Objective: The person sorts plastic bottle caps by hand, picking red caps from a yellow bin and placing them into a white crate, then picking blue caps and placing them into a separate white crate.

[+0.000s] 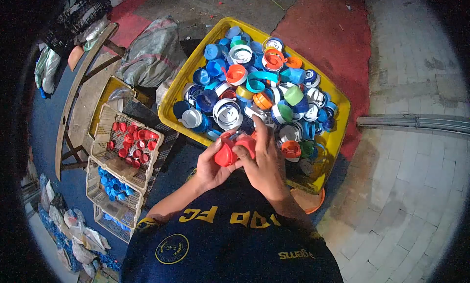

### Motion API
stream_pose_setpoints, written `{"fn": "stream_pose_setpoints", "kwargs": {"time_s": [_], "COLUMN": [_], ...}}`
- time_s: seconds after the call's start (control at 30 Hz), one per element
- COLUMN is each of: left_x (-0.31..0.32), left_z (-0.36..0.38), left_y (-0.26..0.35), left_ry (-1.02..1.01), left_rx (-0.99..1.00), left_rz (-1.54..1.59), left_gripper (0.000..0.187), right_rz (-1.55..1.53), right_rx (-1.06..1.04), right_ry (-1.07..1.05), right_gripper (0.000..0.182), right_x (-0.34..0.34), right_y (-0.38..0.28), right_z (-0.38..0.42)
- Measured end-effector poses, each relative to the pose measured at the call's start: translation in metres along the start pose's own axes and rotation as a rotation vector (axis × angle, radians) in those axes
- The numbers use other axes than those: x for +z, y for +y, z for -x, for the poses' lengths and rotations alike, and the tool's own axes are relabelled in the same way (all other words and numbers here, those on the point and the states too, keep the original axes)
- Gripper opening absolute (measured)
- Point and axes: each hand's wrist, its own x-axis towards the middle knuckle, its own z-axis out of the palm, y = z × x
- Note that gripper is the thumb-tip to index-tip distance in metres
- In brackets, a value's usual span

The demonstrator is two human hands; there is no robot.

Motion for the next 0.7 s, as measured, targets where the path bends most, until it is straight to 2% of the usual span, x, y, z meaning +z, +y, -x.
{"fn": "stream_pose_setpoints", "kwargs": {"time_s": [0.07,0.1,0.13,0.2,0.27,0.33,0.37,0.4,0.47,0.53,0.6,0.7], "left_x": [-0.008,-0.011,-0.013,-0.014,-0.012,-0.015,-0.015,-0.015,-0.014,-0.017,-0.017,-0.013], "left_z": [0.003,0.004,0.005,0.009,0.012,0.015,0.016,0.017,0.020,0.021,0.023,0.026], "left_y": [0.003,0.004,0.006,0.010,0.015,0.018,0.019,0.020,0.022,0.022,0.021,0.021], "left_ry": [-0.016,-0.022,-0.028,-0.011,0.028,0.041,0.044,0.050,0.060,0.072,0.076,0.067], "left_rx": [0.005,0.010,0.013,0.026,0.045,0.049,0.057,0.062,0.062,0.072,0.070,0.106], "left_rz": [0.027,0.044,0.060,0.034,-0.048,-0.042,-0.039,-0.043,-0.053,-0.062,-0.077,-0.086], "left_gripper": [0.049,0.050,0.051,0.054,0.058,0.058,0.058,0.058,0.057,0.059,0.059,0.058], "right_rz": [-0.124,-0.293,-0.188,-0.044,0.073,0.085,0.175,0.135,0.115,0.227,0.393,0.477], "right_rx": [0.070,0.158,0.201,0.055,-0.085,-0.135,-0.239,-0.272,-0.395,-0.442,-0.307,-0.183], "right_ry": [-0.081,-0.069,-0.060,-0.023,0.131,0.168,0.144,0.135,0.044,0.085,-0.001,-0.224], "right_gripper": [0.078,0.067,0.050,0.039,0.035,0.035,0.035,0.035,0.043,0.061,0.076,0.078], "right_x": [-0.010,-0.012,-0.023,-0.036,-0.043,-0.042,-0.040,-0.033,-0.011,0.024,0.047,0.060], "right_y": [-0.002,-0.002,-0.006,0.017,0.027,0.035,0.037,0.034,0.049,0.066,0.065,0.071], "right_z": [0.002,0.001,-0.006,-0.033,-0.066,-0.101,-0.120,-0.137,-0.185,-0.223,-0.233,-0.232]}}
